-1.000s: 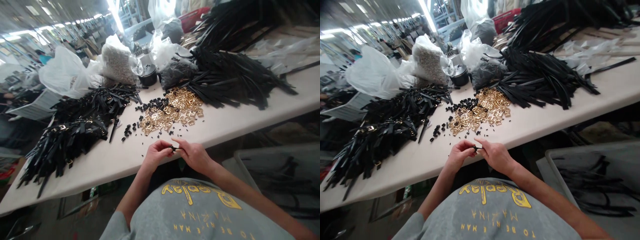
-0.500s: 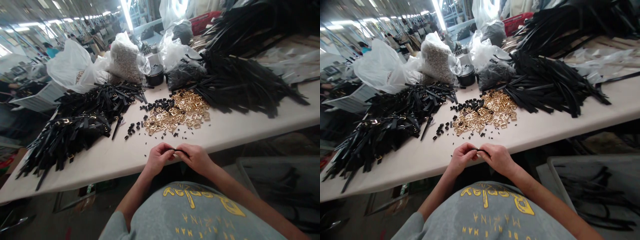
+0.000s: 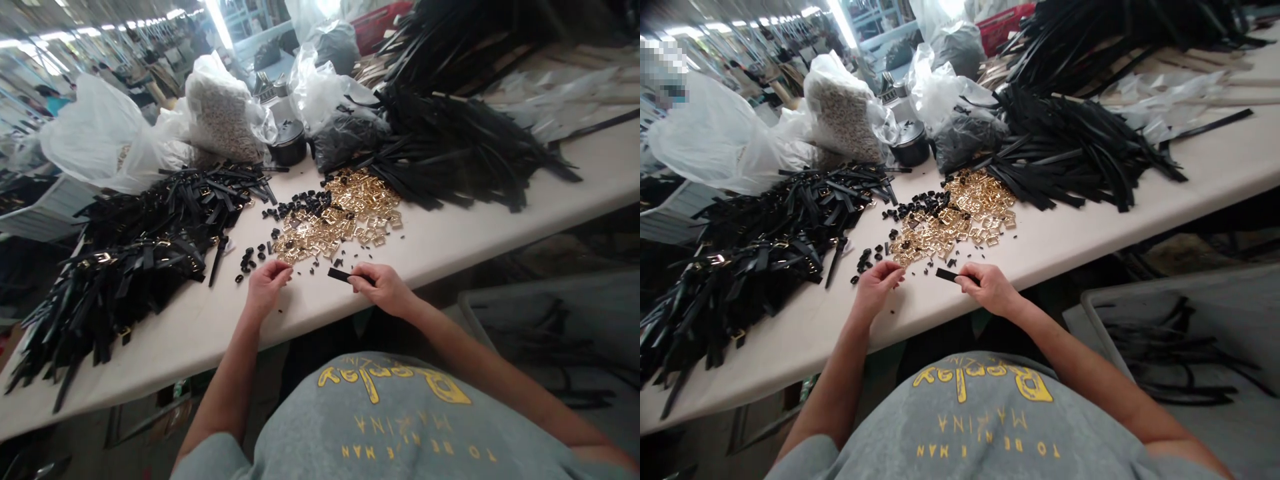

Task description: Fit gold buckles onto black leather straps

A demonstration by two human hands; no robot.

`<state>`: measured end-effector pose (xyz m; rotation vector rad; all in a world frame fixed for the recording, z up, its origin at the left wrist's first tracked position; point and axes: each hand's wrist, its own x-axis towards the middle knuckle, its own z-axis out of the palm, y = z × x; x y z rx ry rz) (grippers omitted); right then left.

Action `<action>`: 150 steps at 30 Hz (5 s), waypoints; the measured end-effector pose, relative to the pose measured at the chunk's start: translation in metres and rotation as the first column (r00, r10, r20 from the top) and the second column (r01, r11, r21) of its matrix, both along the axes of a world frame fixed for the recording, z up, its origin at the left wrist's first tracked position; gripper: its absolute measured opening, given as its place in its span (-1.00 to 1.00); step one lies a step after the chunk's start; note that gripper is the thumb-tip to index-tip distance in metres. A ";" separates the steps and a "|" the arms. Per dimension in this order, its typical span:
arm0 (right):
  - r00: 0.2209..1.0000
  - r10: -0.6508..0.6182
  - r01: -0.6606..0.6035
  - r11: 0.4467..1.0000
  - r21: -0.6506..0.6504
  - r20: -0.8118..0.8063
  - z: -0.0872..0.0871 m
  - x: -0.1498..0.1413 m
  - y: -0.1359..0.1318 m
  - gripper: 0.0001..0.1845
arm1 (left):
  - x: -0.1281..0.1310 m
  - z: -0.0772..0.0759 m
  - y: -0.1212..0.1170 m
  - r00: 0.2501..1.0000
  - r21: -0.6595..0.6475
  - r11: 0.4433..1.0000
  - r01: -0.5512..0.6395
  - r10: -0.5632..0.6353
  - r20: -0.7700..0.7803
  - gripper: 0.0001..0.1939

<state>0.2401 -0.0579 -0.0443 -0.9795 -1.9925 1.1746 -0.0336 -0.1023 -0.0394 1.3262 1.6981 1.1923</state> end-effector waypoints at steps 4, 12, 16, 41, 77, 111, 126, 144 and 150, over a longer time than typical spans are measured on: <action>0.999 -0.012 0.012 1.000 -0.016 -0.034 -0.001 0.001 0.000 -0.74 | -0.028 0.013 0.026 0.921 0.086 0.995 -0.047 0.077 -0.383 -0.87; 0.998 0.004 -0.002 1.000 0.027 -0.055 -0.004 0.000 -0.002 -0.79 | -0.031 0.021 0.059 0.733 -0.019 0.996 0.086 -0.076 -0.676 -0.78; 0.998 0.003 -0.001 0.999 0.032 -0.063 -0.006 0.000 -0.003 -0.79 | -0.027 0.017 0.063 0.607 -0.117 0.981 0.157 -0.189 -0.772 -0.77; 0.999 0.006 -0.004 0.999 0.041 -0.050 -0.006 0.000 -0.004 -0.75 | -0.064 0.018 -0.023 0.791 -0.161 0.974 -0.159 0.029 -0.611 -0.74; 0.969 -0.074 0.073 0.997 -0.014 -0.235 -0.001 -0.021 -0.006 -0.92 | 0.065 0.036 -0.002 0.874 0.160 0.985 -0.058 -0.027 0.485 -0.74; 0.996 0.064 -0.075 0.977 0.198 0.062 0.023 -0.008 -0.018 -0.87 | 0.097 0.022 -0.002 0.766 -0.010 1.000 -0.022 0.023 0.642 -0.69; 0.993 0.037 -0.070 0.949 0.307 0.113 0.008 -0.005 -0.013 -0.59 | 0.107 0.005 -0.008 0.699 -0.097 0.983 0.155 -0.039 0.714 -0.66; 0.986 0.051 -0.077 0.984 0.161 0.157 0.017 0.001 -0.015 -0.80 | 0.091 -0.002 -0.003 0.749 -0.032 0.996 -0.088 0.087 0.657 -0.68; 0.990 0.005 -0.031 0.983 0.181 0.142 0.015 -0.004 -0.019 -0.78 | 0.101 -0.009 -0.006 0.673 -0.053 0.993 -0.104 0.110 0.731 -0.64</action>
